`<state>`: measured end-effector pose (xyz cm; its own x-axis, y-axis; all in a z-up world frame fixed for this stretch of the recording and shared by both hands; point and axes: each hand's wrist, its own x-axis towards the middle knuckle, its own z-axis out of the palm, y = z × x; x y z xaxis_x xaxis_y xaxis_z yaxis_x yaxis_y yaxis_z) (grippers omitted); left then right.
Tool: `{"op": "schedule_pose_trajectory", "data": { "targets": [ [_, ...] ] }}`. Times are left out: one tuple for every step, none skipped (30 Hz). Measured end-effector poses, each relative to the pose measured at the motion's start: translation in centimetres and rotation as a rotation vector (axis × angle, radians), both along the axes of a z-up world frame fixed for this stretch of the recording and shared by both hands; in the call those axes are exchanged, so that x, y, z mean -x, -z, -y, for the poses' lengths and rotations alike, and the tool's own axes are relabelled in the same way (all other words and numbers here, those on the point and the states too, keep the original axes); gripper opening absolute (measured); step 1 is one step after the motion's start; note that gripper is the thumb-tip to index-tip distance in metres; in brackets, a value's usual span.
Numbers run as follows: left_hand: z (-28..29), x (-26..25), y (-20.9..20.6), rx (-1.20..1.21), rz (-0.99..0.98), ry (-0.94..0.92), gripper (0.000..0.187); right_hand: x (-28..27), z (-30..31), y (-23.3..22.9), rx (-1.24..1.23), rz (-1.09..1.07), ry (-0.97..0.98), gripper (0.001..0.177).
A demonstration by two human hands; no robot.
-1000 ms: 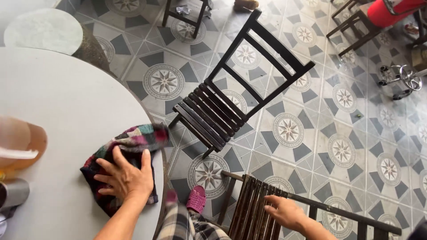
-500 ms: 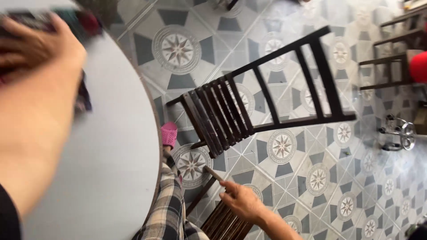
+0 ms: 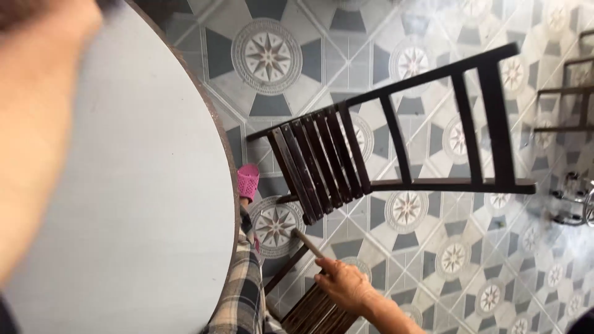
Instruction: Using a patterned cloth to wipe down a round white table surface.
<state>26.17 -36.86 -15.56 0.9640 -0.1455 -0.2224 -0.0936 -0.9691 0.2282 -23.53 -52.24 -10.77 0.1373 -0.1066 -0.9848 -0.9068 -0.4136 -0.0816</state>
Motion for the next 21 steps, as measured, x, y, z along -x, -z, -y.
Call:
{"op": "schedule_pose_trajectory", "data": {
  "targets": [
    [0.7, 1.7, 0.3, 0.024, 0.025, 0.037, 0.072, 0.4, -0.4, -0.4, 0.01, 0.023, 0.018, 0.053],
    [1.2, 3.8, 0.5, 0.047, 0.05, 0.074, 0.072, 1.0, -0.6, -1.0, 0.02, 0.047, 0.035, 0.053],
    [1.8, 4.3, 0.2, 0.074, 0.077, 0.12, 0.071, 0.9, -0.7, -2.0, 0.046, 0.071, 0.053, 0.053],
    [2.5, 5.2, 0.0, 0.101, 0.105, 0.166, 0.071, 0.8, -0.8, -3.0, 0.054, 0.113, 0.078, 0.053],
    [2.3, 6.9, 0.1, 0.118, 0.127, 0.195, 0.071, 1.0, -1.2, -4.1, 0.051, 0.149, 0.085, 0.053],
    [1.4, 9.2, -0.1, 0.133, 0.145, 0.198, 0.071, 1.7, -1.7, -4.6, 0.068, 0.166, 0.087, 0.053],
    [0.0, 12.0, -0.2, 0.109, 0.148, 0.308, 0.069, 2.6, -2.4, -5.2, 0.06, 0.187, 0.092, 0.053],
    [-1.4, 14.9, -0.2, 0.082, 0.15, 0.418, 0.068, 3.7, -3.1, -5.8, 0.053, 0.207, 0.098, 0.053],
    [-3.0, 18.3, -1.4, 0.09, 0.167, 0.427, 0.068, 4.5, -4.1, -7.0, 0.064, 0.222, 0.106, 0.053],
    [-4.8, 21.8, -2.6, 0.087, 0.152, 0.506, 0.068, 5.4, -5.0, -8.1, 0.072, 0.214, 0.101, 0.053],
    [-6.5, 25.1, -3.5, 0.08, 0.141, 0.593, 0.068, 6.2, -6.2, -9.0, 0.079, 0.21, 0.103, 0.053],
    [-8.5, 27.7, -4.1, 0.085, 0.161, 0.608, 0.068, 7.6, -7.3, -9.1, 0.089, 0.228, 0.118, 0.053],
    [-10.8, 30.5, -4.6, 0.096, 0.145, 0.643, 0.07, 9.0, -8.5, -9.3, 0.09, 0.222, 0.075, 0.053],
    [-13.2, 33.1, -5.0, 0.106, 0.128, 0.679, 0.071, 10.2, -9.7, -9.4, 0.091, 0.217, 0.031, 0.053],
    [-15.9, 35.1, -5.7, 0.1, 0.131, 0.675, 0.071, 11.9, -11.1, -9.2, 0.086, 0.221, 0.027, 0.053],
    [-18.5, 37.0, -6.3, 0.068, 0.115, 0.67, 0.071, 13.3, -12.4, -8.9, 0.067, 0.237, 0.017, 0.052],
    [-20.9, 38.5, -7.0, 0.038, 0.103, 0.663, 0.071, 14.4, -13.4, -8.7, 0.051, 0.256, 0.005, 0.052],
    [-23.2, 39.9, -8.1, 0.034, 0.11, 0.657, 0.071, 16.9, -15.1, -6.7, 0.049, 0.264, -0.001, 0.052],
    [-25.0, 41.0, -9.1, -0.163, 0.037, 0.566, 0.077, 19.2, -16.4, -4.6, 0.024, 0.247, 0.015, 0.052],
    [-26.7, 42.0, -10.0, -0.355, -0.029, 0.461, 0.084, 21.5, -17.5, -2.5, 0.0, 0.229, 0.031, 0.053],
    [-30.9, 41.7, -5.7, -0.35, -0.019, 0.46, 0.084, 22.1, -17.9, -2.3, 0.008, 0.237, 0.031, 0.053]
  ]
}}
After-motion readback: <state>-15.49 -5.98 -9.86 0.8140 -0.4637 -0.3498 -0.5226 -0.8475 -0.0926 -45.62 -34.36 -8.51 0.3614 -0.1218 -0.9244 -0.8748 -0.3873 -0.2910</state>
